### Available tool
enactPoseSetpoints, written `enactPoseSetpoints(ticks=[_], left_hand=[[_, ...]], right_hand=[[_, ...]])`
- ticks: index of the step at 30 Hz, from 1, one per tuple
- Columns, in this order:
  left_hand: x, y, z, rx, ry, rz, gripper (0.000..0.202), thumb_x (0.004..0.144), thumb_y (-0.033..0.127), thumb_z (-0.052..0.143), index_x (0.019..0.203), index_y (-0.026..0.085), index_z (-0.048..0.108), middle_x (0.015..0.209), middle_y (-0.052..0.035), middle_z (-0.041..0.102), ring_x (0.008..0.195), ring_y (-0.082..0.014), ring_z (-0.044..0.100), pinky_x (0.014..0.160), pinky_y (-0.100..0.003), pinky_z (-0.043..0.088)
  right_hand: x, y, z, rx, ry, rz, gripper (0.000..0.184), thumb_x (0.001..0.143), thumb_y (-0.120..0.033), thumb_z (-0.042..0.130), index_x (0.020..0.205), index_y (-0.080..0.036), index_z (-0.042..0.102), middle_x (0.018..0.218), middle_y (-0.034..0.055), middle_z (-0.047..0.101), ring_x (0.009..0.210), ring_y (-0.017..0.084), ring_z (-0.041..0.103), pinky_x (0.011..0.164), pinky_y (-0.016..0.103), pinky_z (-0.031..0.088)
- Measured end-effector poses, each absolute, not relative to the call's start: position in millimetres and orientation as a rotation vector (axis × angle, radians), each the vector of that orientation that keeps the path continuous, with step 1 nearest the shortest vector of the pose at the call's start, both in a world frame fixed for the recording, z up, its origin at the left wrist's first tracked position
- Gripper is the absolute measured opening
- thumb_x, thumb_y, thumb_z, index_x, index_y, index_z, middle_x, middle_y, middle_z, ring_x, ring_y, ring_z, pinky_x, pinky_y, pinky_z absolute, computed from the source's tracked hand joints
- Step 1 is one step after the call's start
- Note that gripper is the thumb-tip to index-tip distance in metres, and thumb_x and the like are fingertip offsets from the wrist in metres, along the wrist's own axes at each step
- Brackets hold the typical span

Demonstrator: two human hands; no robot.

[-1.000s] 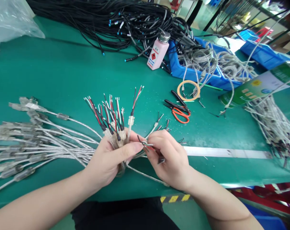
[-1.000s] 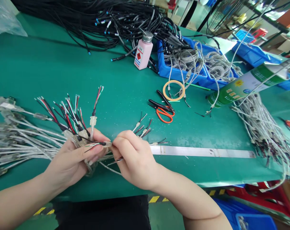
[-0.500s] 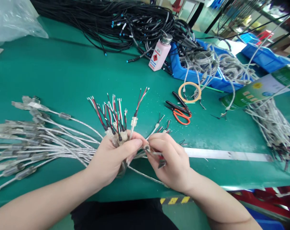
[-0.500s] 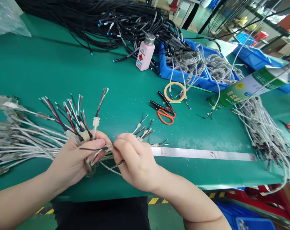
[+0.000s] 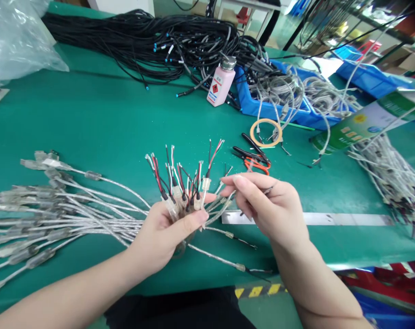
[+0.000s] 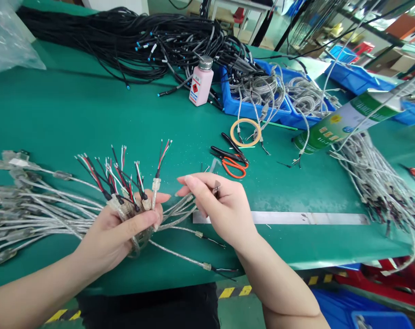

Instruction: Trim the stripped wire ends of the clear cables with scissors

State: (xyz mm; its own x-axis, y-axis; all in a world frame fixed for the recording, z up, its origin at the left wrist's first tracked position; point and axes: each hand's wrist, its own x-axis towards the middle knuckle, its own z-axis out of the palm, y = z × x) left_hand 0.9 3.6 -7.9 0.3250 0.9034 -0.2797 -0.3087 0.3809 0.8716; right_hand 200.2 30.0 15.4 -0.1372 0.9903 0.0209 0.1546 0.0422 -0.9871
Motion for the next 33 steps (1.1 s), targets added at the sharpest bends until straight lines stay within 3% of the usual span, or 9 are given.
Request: enactPoseSetpoints(ticks=[3, 6, 9, 18, 22, 25, 29, 33], left_hand=[[3, 5, -9, 0.83, 0.886, 0.928, 0.013, 0.08, 0.031, 0.078, 0.092, 0.026, 0.077, 0.072, 0.0029, 0.064, 0.07, -0.0113, 0.055, 0.068, -0.024, 0.042], [5, 5, -11, 0.87, 0.849, 0.921, 0.009, 0.079, 0.028, 0.079, 0.079, 0.02, 0.073, 0.07, 0.003, 0.062, 0.067, -0.01, 0.053, 0.065, -0.022, 0.042], [6, 6, -12, 0.848, 0.847, 0.917, 0.012, 0.077, 0.028, 0.08, 0.077, 0.019, 0.072, 0.069, 0.0026, 0.064, 0.066, -0.0102, 0.056, 0.063, -0.022, 0.045], [8, 5, -7, 0.673, 0.889, 1.004, 0.014, 0.075, 0.027, 0.082, 0.078, 0.02, 0.071, 0.071, 0.0038, 0.07, 0.066, -0.0093, 0.063, 0.066, -0.019, 0.05], [9, 8, 0, 0.61, 0.946, 1.056, 0.019, 0.069, 0.028, 0.086, 0.076, 0.017, 0.072, 0.07, 0.0026, 0.07, 0.064, -0.0085, 0.063, 0.063, -0.017, 0.049], [9, 8, 4, 0.619, 0.934, 1.044, 0.02, 0.071, 0.031, 0.084, 0.077, 0.017, 0.071, 0.062, 0.0023, 0.065, 0.059, -0.0089, 0.058, 0.057, -0.018, 0.045], [7, 7, 5, 0.611, 0.9, 1.043, 0.016, 0.076, 0.03, 0.078, 0.076, 0.017, 0.069, 0.051, 0.0046, 0.053, 0.05, -0.007, 0.047, 0.049, -0.018, 0.038], [8, 8, 5, 0.593, 0.903, 1.036, 0.015, 0.074, 0.029, 0.08, 0.076, 0.017, 0.072, 0.05, 0.0053, 0.051, 0.047, -0.0055, 0.044, 0.045, -0.016, 0.035]], right_hand=[[198, 29, 14, -1.049, -1.446, 1.389, 0.016, 0.095, -0.029, 0.062, 0.103, -0.025, 0.075, 0.093, 0.0017, 0.072, 0.051, 0.006, 0.05, 0.049, 0.024, 0.042], [193, 28, 14, -0.937, -1.562, 1.439, 0.013, 0.09, -0.022, 0.067, 0.1, -0.023, 0.076, 0.099, 0.0042, 0.071, 0.08, 0.014, 0.063, 0.07, 0.028, 0.052], [188, 27, 13, -0.922, -1.556, 1.451, 0.012, 0.088, -0.018, 0.068, 0.095, -0.022, 0.077, 0.093, 0.0046, 0.071, 0.097, 0.018, 0.062, 0.086, 0.034, 0.051], [185, 24, 5, -0.933, -1.384, 1.448, 0.013, 0.088, -0.022, 0.071, 0.077, -0.018, 0.067, 0.087, 0.0019, 0.063, 0.084, 0.014, 0.063, 0.075, 0.03, 0.05], [183, 24, 7, -0.995, -1.408, 1.439, 0.016, 0.085, -0.023, 0.072, 0.075, -0.017, 0.063, 0.082, -0.0001, 0.058, 0.071, 0.011, 0.055, 0.061, 0.027, 0.041], [182, 23, 10, -1.002, -1.422, 1.456, 0.016, 0.085, -0.022, 0.071, 0.074, -0.016, 0.062, 0.081, -0.0005, 0.055, 0.068, 0.01, 0.051, 0.057, 0.026, 0.037], [180, 23, 12, -0.971, -1.46, 1.452, 0.014, 0.085, -0.019, 0.07, 0.076, -0.016, 0.06, 0.085, 0.0004, 0.056, 0.071, 0.011, 0.052, 0.061, 0.027, 0.039], [180, 23, 14, -0.968, -1.493, 1.49, 0.016, 0.085, -0.017, 0.069, 0.072, -0.016, 0.061, 0.081, -0.0005, 0.055, 0.069, 0.01, 0.049, 0.059, 0.026, 0.039]])
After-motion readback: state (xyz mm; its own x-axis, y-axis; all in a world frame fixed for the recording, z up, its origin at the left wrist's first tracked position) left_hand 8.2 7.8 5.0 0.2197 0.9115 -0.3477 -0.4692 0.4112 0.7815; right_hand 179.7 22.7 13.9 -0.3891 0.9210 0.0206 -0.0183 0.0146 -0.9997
